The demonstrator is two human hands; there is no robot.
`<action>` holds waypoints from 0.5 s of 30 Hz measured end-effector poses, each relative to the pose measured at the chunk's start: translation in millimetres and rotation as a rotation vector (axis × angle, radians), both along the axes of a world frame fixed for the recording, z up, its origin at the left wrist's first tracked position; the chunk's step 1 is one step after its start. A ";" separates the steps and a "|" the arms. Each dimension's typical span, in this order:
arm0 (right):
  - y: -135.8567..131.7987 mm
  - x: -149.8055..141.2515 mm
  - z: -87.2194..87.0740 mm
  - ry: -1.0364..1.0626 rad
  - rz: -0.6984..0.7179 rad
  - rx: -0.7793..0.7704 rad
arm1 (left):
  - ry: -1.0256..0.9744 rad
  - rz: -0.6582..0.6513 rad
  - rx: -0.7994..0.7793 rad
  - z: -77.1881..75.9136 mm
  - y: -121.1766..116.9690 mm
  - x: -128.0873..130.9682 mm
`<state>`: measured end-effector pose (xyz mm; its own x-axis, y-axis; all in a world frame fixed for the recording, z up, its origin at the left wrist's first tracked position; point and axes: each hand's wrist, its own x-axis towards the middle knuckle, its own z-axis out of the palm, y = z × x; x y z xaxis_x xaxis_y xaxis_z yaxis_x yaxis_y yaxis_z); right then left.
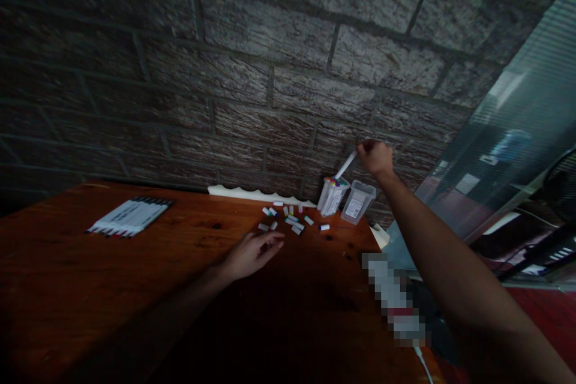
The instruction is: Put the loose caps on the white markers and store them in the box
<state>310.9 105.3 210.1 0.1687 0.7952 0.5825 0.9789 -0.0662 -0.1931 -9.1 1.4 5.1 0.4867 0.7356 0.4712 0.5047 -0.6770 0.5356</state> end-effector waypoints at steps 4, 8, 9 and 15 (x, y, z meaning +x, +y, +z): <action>2.2 2.7 -2.5 -0.040 -0.024 -0.104 | 0.016 0.006 -0.005 -2.3 1.1 0.2; 6.4 -1.8 -15.2 -0.041 0.030 -0.265 | -0.001 0.004 -0.009 -4.4 1.4 1.3; 8.0 -3.7 -19.6 -0.043 0.046 -0.295 | -0.008 0.002 -0.007 -4.4 1.4 1.3; 17.8 -13.1 -40.2 -0.064 0.133 -0.481 | -0.004 0.005 0.011 -2.2 1.3 0.6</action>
